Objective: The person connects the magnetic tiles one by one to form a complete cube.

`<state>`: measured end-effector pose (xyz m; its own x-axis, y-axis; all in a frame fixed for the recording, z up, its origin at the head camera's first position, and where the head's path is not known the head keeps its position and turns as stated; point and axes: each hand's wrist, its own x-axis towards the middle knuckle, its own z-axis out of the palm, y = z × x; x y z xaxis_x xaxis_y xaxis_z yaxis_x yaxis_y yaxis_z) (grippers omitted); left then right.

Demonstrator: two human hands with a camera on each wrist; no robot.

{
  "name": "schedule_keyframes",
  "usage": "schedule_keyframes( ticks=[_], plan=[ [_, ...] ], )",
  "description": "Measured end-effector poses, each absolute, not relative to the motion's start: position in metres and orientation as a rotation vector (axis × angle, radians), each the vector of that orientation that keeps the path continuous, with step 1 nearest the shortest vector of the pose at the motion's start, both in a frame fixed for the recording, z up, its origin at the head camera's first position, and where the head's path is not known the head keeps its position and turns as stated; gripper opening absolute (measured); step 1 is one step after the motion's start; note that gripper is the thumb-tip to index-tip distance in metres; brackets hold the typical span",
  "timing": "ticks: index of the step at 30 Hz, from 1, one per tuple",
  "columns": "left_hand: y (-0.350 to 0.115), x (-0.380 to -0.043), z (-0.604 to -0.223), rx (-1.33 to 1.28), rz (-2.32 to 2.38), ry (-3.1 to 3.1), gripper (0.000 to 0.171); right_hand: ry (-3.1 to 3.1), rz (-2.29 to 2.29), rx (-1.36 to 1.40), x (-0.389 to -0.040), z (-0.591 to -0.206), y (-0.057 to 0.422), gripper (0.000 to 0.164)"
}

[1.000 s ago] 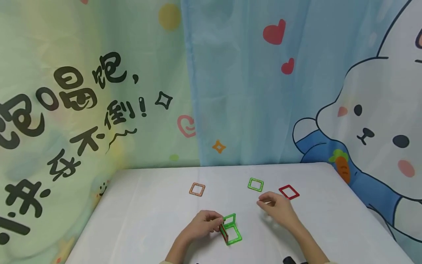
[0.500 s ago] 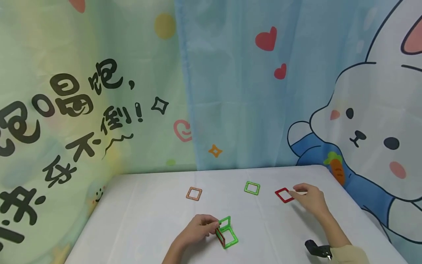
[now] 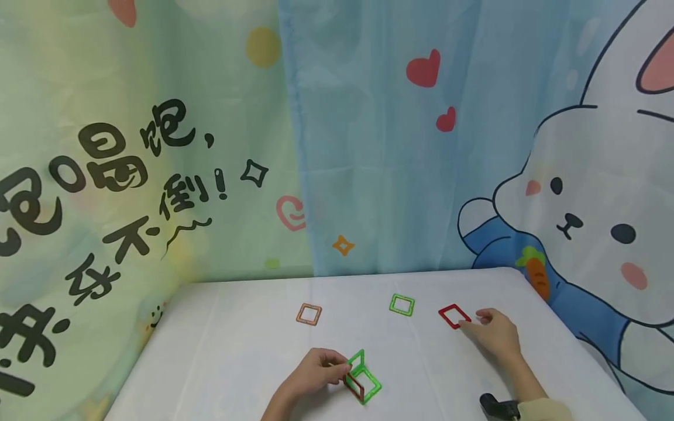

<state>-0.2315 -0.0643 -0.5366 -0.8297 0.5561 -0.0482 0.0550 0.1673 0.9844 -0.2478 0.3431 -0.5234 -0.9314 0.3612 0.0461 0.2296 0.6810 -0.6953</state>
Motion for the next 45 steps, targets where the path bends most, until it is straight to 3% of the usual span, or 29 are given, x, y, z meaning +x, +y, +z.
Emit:
schedule_keyframes(
  ticks=[7, 14, 30, 45],
  plan=[
    [-0.067, -0.229, -0.537, 0.6, 1.713, 2.035, 0.02, -2.73, 0.987, -0.529, -0.25, -0.528, 0.335, 0.068],
    [-0.065, -0.23, -0.532, 0.628, 1.722, 2.029, 0.027, -2.734, 0.897, -0.548, -0.255, -0.524, 0.331, 0.071],
    [-0.069, -0.228, -0.531, 0.6, 1.619, 2.096, 0.022, -2.637, 0.997, -0.61, -0.25, -0.531, 0.319, 0.063],
    [-0.066, -0.224, -0.533, 0.568, 1.597, 2.109, 0.021, -2.474, 1.072, -0.51, -0.245, -0.538, 0.318, 0.042]
  ],
)
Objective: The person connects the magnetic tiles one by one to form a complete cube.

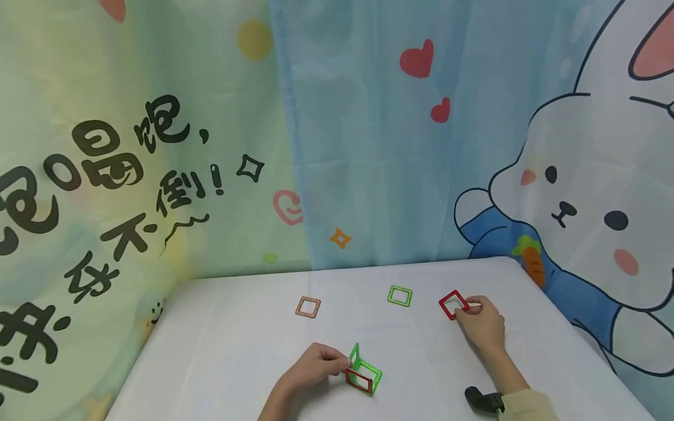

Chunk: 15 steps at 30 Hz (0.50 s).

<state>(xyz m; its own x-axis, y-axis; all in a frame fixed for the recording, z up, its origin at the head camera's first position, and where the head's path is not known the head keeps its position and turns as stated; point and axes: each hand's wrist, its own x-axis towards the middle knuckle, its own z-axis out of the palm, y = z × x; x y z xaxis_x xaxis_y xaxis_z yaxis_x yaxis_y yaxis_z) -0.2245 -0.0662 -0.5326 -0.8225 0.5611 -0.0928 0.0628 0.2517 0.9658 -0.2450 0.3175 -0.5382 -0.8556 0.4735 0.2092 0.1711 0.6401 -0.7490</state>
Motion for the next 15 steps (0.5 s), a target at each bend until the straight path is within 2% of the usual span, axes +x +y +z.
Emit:
schedule_keyframes(
  ticks=[6, 15],
  plan=[
    [-0.065, -0.223, -0.536, 0.556, 1.598, 2.093, 0.022, -2.553, 1.131, -0.414, -0.238, -0.536, 0.317, 0.053],
    [-0.065, -0.224, -0.536, 0.564, 1.613, 2.085, 0.022, -2.69, 1.151, -0.195, -0.229, -0.514, 0.304, 0.052]
  ],
)
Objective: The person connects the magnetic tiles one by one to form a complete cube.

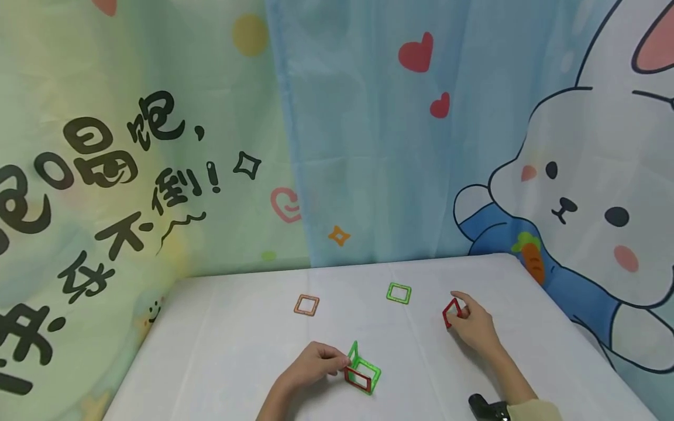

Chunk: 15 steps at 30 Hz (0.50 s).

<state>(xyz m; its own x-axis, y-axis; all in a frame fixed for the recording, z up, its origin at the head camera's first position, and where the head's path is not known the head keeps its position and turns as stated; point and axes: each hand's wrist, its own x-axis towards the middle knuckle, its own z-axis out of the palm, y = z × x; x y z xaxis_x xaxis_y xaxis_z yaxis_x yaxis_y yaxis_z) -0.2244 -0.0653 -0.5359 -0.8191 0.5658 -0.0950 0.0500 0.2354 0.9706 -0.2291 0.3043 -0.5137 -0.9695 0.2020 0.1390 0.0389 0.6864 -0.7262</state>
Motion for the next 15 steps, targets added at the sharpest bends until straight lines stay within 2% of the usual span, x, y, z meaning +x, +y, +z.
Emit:
schedule_keyframes(
  ticks=[6, 11, 15],
  plan=[
    [-0.066, -0.224, -0.537, 0.565, 1.622, 2.082, 0.022, -2.731, 1.149, -0.101, -0.222, -0.497, 0.286, 0.04],
    [-0.065, -0.224, -0.539, 0.547, 1.614, 2.09, 0.021, -2.782, 1.215, -0.001, -0.217, -0.491, 0.273, 0.038],
    [-0.065, -0.223, -0.538, 0.549, 1.61, 2.098, 0.021, -2.793, 1.224, 0.04, -0.213, -0.49, 0.263, 0.027]
  ],
)
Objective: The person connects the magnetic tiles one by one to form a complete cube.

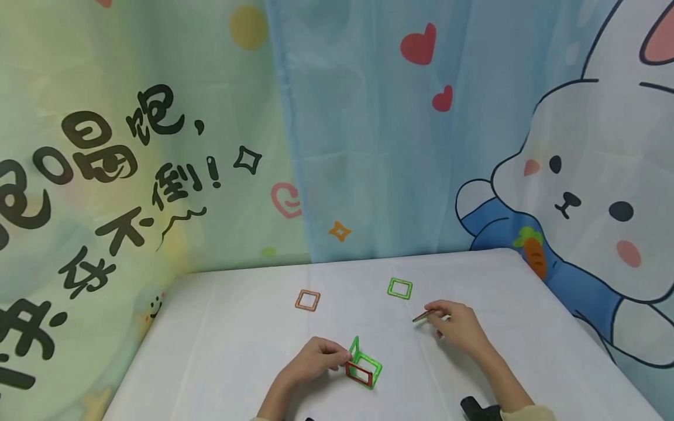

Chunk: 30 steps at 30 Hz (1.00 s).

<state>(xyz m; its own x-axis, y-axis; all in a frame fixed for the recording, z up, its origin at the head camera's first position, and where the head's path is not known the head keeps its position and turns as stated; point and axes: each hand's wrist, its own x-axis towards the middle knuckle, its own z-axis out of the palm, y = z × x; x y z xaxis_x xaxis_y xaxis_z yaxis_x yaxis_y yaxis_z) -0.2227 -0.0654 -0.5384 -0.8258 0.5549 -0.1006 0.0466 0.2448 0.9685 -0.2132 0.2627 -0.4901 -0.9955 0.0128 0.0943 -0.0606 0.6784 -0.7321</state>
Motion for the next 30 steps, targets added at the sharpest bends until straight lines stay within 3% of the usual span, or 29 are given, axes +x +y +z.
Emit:
schedule_keyframes(
  ticks=[8, 17, 30],
  plan=[
    [-0.065, -0.223, -0.539, 0.536, 1.597, 2.109, 0.021, -2.872, 0.903, 0.122, -0.204, -0.482, 0.243, 0.018],
    [-0.065, -0.223, -0.539, 0.534, 1.606, 2.096, 0.021, -2.869, 0.939, 0.273, -0.203, -0.49, 0.231, 0.021],
    [-0.065, -0.222, -0.532, 0.561, 1.604, 2.106, 0.022, -2.779, 1.017, 0.137, -0.201, -0.491, 0.228, 0.012]
  ],
)
